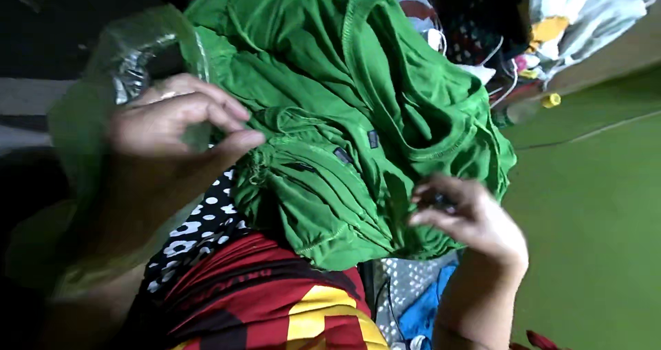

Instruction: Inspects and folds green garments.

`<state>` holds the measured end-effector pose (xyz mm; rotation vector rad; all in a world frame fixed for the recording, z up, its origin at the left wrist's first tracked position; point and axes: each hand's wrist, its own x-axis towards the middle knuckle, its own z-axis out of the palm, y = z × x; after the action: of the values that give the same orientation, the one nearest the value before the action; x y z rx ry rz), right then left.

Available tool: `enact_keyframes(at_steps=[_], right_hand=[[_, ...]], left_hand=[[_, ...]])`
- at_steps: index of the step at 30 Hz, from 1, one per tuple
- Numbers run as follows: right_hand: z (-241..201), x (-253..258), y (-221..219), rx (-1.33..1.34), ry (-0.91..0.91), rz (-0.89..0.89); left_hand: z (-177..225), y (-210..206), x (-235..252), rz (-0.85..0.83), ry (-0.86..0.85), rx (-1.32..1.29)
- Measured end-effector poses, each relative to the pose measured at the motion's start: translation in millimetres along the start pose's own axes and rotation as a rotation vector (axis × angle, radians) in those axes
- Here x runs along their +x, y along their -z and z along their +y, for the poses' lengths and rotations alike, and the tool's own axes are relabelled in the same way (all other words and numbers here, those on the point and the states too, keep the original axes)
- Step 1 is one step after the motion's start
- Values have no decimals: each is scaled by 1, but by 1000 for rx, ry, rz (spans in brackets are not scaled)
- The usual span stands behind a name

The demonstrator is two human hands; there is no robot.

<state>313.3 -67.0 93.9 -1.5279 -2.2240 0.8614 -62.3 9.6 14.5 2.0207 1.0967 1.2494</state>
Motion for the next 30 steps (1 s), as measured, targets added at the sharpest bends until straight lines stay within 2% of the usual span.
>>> enact_keyframes(at_steps=[2, 4, 5, 7, 9, 11, 17, 24, 28, 30], right_hand=[[-3, -12, -19, -117, -39, -81], [0, -16, -32, -173, -37, -52], [4, -17, -32, -169, -42, -8], [9, -20, -18, -108, -125, 152], [15, -19, -4, -81, -260, 391], [29, -8, -2, -126, -312, 574], [44, 24, -27, -260, -297, 838], [19, 36, -44, -219, -291, 906], [16, 48, -59, -306, -329, 801], [19, 43, -54, -259, -318, 782]], left_hand=[[-2, -26, 22, -104, 20, 155], [-7, -44, 39, -244, 82, 174], [-6, -47, 45, -260, 104, 158], [2, -44, 60, -215, 183, 110], [7, -40, 75, -118, 303, 82], [-3, -46, 89, -86, 350, 85], [-27, -66, 94, -164, 465, 39], [-33, -67, 91, -169, 472, 4], [-24, -64, 79, -179, 462, -26], [-24, -62, 76, -173, 450, -31]])
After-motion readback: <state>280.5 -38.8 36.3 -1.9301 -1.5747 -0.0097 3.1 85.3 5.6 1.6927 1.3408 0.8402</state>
